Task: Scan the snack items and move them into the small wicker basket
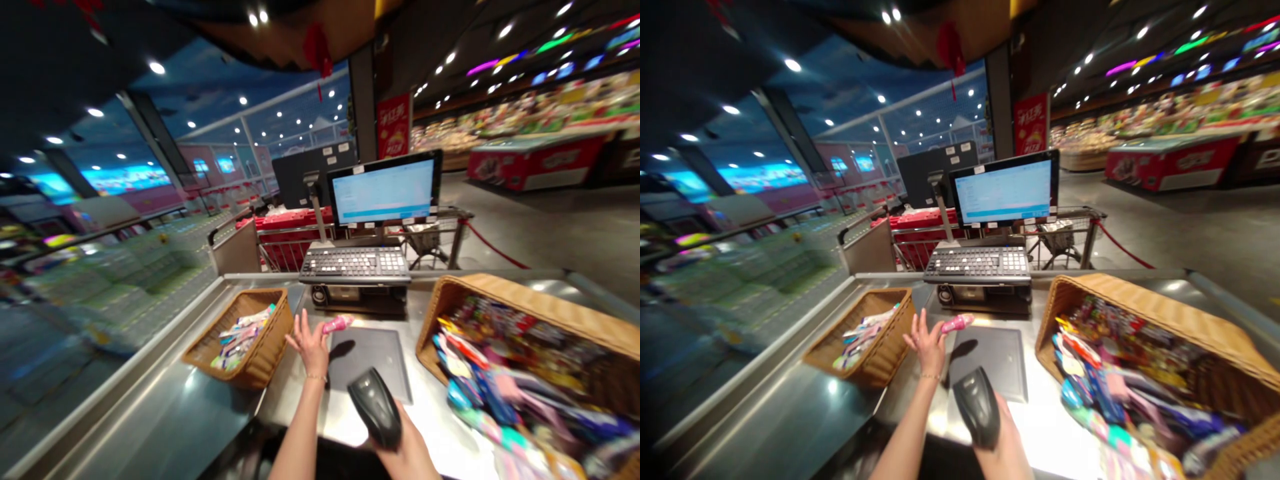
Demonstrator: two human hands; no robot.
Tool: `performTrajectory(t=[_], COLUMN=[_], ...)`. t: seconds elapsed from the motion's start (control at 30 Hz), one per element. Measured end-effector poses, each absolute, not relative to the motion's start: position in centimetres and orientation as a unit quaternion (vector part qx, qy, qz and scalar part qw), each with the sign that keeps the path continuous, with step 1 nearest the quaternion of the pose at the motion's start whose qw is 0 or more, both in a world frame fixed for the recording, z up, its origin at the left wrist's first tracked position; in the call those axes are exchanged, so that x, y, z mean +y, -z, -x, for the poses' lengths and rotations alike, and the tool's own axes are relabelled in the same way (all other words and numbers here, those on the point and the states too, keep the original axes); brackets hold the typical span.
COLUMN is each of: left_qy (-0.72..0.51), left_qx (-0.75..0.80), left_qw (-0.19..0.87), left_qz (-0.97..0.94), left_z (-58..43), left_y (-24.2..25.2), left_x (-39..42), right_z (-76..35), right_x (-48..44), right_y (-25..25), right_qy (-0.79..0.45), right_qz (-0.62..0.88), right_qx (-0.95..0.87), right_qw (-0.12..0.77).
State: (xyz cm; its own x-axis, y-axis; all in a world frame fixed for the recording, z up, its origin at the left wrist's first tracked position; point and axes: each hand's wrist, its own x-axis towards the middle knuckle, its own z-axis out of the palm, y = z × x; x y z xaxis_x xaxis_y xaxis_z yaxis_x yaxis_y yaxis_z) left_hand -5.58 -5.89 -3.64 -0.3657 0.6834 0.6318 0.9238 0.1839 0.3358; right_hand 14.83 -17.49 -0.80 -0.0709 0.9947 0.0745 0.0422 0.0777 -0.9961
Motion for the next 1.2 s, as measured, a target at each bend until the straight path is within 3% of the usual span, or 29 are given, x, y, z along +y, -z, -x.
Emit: performTrajectory(t=[0.43,0.73,1.2], left_qy=[0.338,0.341,0.339], left_qx=[-0.76,-0.76,-0.761], left_qw=[0.175,0.18,0.186], left_qz=[0.527,0.523,0.52], left_z=[6.6,7.0,7.4], left_y=[3.5,3.6,3.6], left_x=[-6.5,-6.8,-7.1], right_z=[-15.8,-13.3,-13.4], right_x=[-17.0,-18.2,-17.7], right_y=[-0.6,-0.3,-1.0], right_qy=[-0.524,-0.466,-0.475], right_qz=[0.457,0.487,0.479], right_qx=[-0.557,-0.535,-0.553], right_qw=[0.454,0.51,0.49])
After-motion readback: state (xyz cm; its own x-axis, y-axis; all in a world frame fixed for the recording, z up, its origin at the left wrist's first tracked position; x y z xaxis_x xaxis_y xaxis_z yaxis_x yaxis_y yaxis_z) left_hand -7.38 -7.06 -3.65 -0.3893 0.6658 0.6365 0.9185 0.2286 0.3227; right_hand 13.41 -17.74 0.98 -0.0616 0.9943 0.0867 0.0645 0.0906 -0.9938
